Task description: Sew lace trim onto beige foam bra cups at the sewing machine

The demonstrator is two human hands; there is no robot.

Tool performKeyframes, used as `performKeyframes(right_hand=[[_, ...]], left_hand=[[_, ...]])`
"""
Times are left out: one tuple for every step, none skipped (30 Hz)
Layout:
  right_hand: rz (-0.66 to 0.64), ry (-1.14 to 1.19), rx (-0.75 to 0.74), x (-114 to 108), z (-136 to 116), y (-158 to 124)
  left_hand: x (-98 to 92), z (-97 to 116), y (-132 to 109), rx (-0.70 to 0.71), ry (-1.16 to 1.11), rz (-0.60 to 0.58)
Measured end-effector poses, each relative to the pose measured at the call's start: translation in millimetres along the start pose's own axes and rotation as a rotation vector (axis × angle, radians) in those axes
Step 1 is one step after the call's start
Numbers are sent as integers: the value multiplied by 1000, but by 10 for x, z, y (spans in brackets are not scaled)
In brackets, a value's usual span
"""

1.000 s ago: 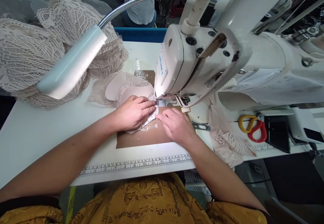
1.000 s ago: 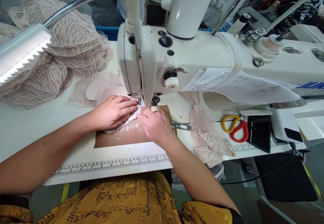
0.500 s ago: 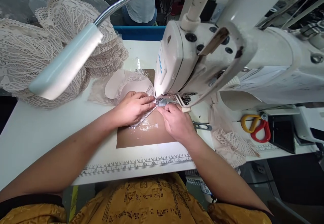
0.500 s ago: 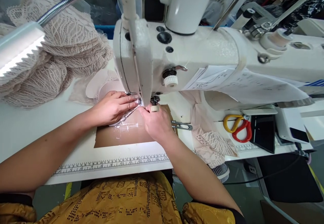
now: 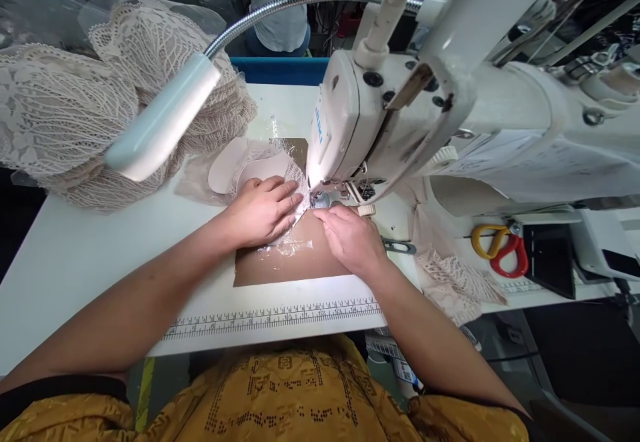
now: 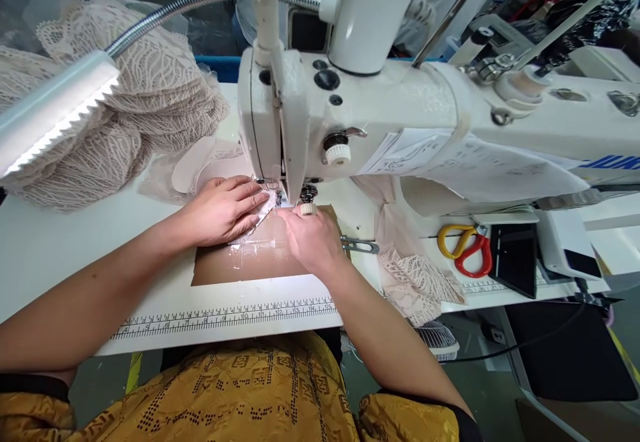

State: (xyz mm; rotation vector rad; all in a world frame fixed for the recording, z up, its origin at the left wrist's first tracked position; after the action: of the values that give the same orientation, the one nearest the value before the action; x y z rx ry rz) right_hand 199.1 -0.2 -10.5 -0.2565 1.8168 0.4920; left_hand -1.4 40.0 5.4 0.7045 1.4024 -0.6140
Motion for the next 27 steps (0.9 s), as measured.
performKeyframes(right_hand=[[4, -1, 10, -3, 8, -7], [6, -6, 27, -7, 18, -14], [3, -15, 47, -11, 29, -22], [-2, -27, 68, -15, 40, -29], [-9, -39, 87, -19, 50, -35], [-15, -48, 101, -23, 57, -39], [-18, -51, 107, -29, 61, -43], [-20, -48, 108, -34, 62, -45], [-19, -40, 106, -40, 61, -46], [-16, -30, 103, -47, 59, -47], [-14, -21, 100, -52, 57, -48], [-11, -11, 96, -58, 54, -50], [-7, -1, 89, -62, 51, -52], [-1, 10, 78, -65, 48, -55], [6, 22, 62, -68, 45, -59], [14, 33, 45, -69, 42, -63], [22, 43, 27, -70, 39, -68], [27, 49, 9, -70, 36, -72], [31, 52, -8, -70, 32, -77], [33, 53, -24, -70, 29, -80], [33, 51, -38, -70, 24, -83], [31, 49, -51, -70, 20, -85], [29, 46, -62, -71, 16, -86], [27, 43, -71, -73, 12, -86], [24, 39, -76, -76, 9, -86], [21, 35, -79, -79, 6, -86], [18, 31, -82, -83, 3, -86]], left_hand=[[-49, 17, -24, -30, 0, -34], [-102, 36, -53, -53, -11, -69], [-155, 58, -83, -64, -33, -103], [-203, 82, -112, -65, -61, -131], [-243, 107, -137, -60, -89, -150], [-272, 132, -155, -54, -111, -160], [-287, 156, -165, -50, -129, -159], [-287, 181, -167, -45, -146, -151], [-274, 207, -161, -35, -164, -134], [-250, 234, -149, -17, -184, -110], [-218, 263, -135, 9, -204, -86], [-182, 290, -121, 35, -218, -60], [-145, 314, -110, 55, -221, -35], [-110, 334, -101, 66, -209, -14], [-81, 349, -96, 71, -191, 0], [-57, 361, -95, 72, -173, 6], [-41, 369, -97, 72, -157, 7], [-32, 375, -100, 72, -148, 5], [-28, 378, -104, 73, -145, 1], [-28, 380, -108, 71, -146, -3], [-30, 380, -110, 68, -149, -6], [-33, 379, -110, 66, -151, -7], [-34, 377, -108, 64, -152, -10], [-34, 373, -103, 62, -152, -11], [-31, 368, -96, 59, -150, -13], [-28, 361, -86, 57, -149, -14], [-23, 352, -75, 54, -148, -16]])
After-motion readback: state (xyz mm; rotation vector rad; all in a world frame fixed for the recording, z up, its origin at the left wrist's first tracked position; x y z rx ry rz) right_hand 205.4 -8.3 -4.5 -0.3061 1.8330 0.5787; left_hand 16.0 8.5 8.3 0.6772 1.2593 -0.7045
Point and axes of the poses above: each hand's wrist, its own y-axis towards the middle knuckle, its own x-axis out of the palm, z = x × y, the point moved 2 cm from there along y, towards the middle knuckle, and after that the axes turned 2 degrees about -y, right-handed, at the moved point
